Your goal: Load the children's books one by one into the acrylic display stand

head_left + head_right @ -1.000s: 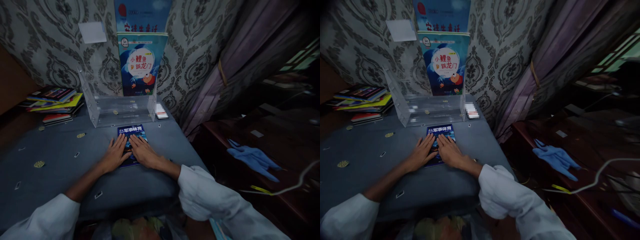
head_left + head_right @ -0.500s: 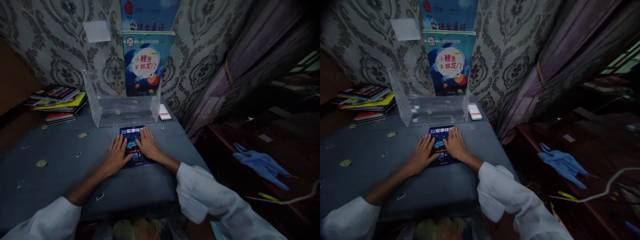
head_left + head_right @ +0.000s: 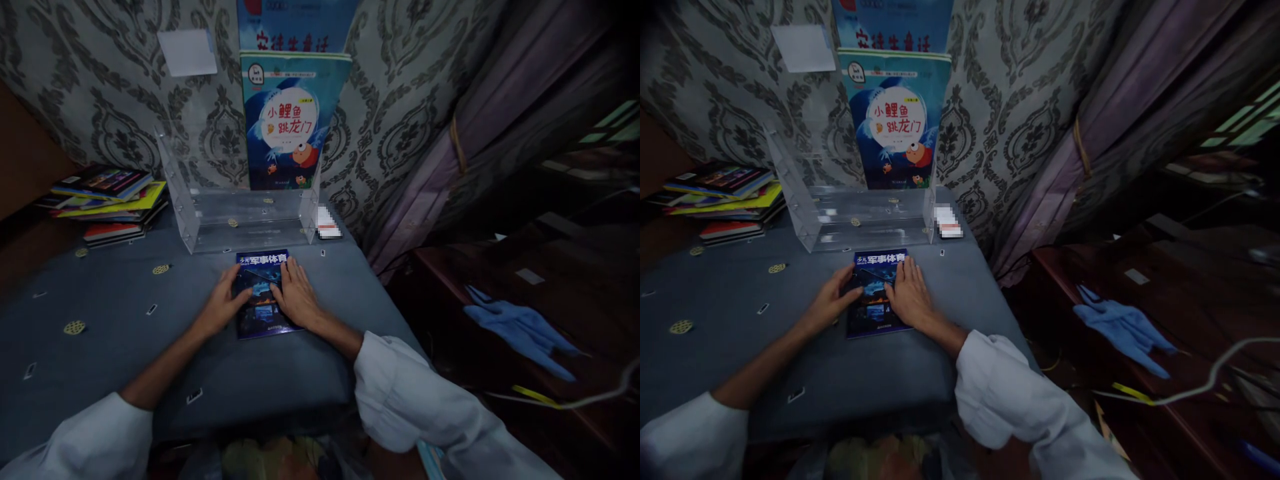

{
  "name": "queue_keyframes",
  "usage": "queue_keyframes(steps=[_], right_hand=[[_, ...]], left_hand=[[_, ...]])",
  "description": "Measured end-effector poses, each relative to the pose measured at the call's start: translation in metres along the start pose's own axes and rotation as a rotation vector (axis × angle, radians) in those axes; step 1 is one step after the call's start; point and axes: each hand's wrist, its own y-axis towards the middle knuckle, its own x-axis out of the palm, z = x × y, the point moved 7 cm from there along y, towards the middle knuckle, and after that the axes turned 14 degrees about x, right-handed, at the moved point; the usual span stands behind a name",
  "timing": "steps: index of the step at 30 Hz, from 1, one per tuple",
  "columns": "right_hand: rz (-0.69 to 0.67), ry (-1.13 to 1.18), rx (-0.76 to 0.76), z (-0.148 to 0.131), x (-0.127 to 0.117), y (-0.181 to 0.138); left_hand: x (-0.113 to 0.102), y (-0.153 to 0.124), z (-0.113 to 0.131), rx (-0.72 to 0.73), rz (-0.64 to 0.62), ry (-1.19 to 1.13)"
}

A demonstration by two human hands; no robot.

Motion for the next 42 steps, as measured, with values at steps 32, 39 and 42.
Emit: queue_keyframes(steps=[32,39,42], right_hand=[[-0.22,1.021,-0.08,0.039,-0.027,0.034],[0.214,0.758,-0.137,0.021,-0.087,0.02],[0.294,0.675,-0.174,0.016,-0.096,0.014]], left_hand=[[0.012,0.019,0.016,-0.192,0.241,-0.429],[0.004,0.045,0.054,0.171,0.21,-0.199],[0.005,0.046,0.062,0.27,0.212,-0.109]])
